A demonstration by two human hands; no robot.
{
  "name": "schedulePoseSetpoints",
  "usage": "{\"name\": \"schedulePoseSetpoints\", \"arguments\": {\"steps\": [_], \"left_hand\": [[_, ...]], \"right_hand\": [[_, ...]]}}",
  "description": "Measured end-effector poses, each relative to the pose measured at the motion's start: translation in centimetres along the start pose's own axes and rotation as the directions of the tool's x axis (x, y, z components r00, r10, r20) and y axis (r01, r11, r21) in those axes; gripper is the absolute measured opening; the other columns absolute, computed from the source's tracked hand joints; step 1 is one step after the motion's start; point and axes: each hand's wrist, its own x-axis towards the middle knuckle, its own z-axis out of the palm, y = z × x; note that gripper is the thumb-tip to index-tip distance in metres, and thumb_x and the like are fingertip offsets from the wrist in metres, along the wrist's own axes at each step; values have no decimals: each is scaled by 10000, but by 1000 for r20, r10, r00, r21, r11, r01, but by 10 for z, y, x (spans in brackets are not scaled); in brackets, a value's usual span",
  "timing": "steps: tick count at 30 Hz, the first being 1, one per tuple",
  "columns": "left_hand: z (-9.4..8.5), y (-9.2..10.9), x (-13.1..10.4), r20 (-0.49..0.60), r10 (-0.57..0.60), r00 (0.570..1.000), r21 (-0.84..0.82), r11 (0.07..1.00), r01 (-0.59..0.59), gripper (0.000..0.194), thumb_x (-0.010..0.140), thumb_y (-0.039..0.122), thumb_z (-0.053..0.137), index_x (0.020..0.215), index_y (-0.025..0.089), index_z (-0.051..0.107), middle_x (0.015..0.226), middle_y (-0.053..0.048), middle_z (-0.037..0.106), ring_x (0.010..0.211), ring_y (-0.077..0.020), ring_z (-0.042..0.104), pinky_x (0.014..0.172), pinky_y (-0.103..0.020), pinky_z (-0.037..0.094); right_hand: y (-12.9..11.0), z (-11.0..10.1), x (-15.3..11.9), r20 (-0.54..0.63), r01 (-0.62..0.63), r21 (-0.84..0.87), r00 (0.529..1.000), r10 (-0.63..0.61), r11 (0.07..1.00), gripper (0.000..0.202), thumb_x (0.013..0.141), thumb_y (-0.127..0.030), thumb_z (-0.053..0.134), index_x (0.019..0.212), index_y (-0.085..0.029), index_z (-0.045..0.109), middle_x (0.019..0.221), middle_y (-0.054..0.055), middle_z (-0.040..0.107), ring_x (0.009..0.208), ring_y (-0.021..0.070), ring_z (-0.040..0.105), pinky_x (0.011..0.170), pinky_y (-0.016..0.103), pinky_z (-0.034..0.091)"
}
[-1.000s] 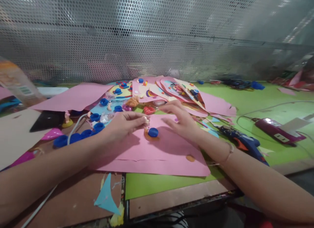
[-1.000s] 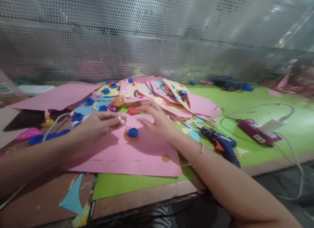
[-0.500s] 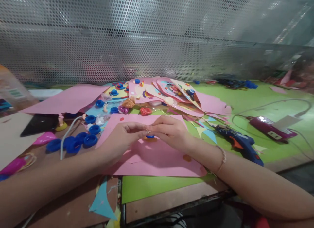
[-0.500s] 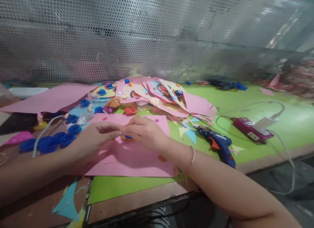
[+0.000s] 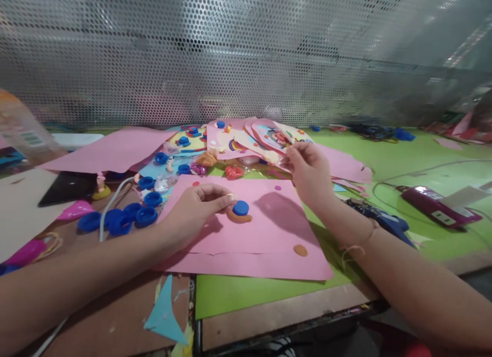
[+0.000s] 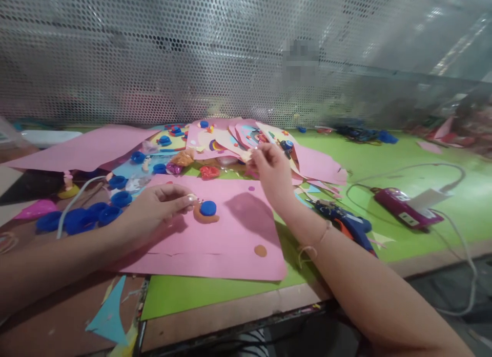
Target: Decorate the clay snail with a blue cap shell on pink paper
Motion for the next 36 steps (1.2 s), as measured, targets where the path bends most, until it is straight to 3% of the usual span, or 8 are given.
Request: {"name": "schedulePoseSetpoints", "arguments": {"steps": [3,8,12,21,25,29,33,36], "left_hand": [[-4,-2,6,12,-36,999,-49,998,36,242,570,303,803,709,160,667,688,-20,664,563,-104,570,456,-187,431],[-9,-6,12,-4,70,998,-106,992,-70,238,568,321,803,640,144,659,626,-16,631,583,-93,558,501,-177,433],[-9,-2,9,-5,28,1000,14,1000,-28,192,585,281,792,685,176,666,627,3,627,517,-84,509,437,-178,373],[-16,33,7,24,192,981,398,899,-185,128,528,244,788,620,198,712,546,1,633,551,-124,566,531,-209,454],[-28,32,-4,-45,197,979,508,849,-148,191,518,257,792,676,198,702,606,-20,678,583,-156,624,536,-214,488],[-39,22,-28,-16,185,983,551,822,-146,184,628,368,717,745,228,736,804,-63,741,750,-219,680,631,-249,543],[-48,13,-47,10,280,960,723,661,-200,225,682,396,681,841,253,752,919,-63,747,838,-242,680,731,-251,531],[-58,5,-51,42,389,920,788,554,-270,167,734,382,627,707,251,727,722,-35,738,648,-197,664,590,-225,520]], "right_hand": [[17,-6,17,-72,-142,200,985,159,969,152,721,-319,642,762,-228,528,625,-64,503,573,72,520,658,246,491],[22,1,10,102,-254,197,966,237,947,195,633,-314,712,772,-210,622,716,-23,589,679,96,565,737,291,490],[21,7,2,171,-262,138,956,238,955,203,642,-320,703,793,-190,666,701,-12,593,673,102,550,706,293,470],[20,8,1,235,-293,40,932,276,955,208,614,-330,702,751,-173,688,595,-37,551,543,81,442,553,246,368],[14,5,-1,248,-269,-70,928,278,961,191,609,-332,696,702,-165,679,529,-54,488,493,70,361,507,237,307],[11,3,-3,280,-246,-90,924,261,965,206,663,-312,654,806,-170,697,614,-32,548,562,89,432,551,244,345],[9,5,-4,306,-255,-56,916,260,965,165,692,-251,633,824,-169,688,719,-5,611,642,103,502,642,271,406],[9,6,-5,311,-344,14,894,323,939,122,685,-215,622,783,-163,673,746,1,630,654,100,529,685,286,432]]}}
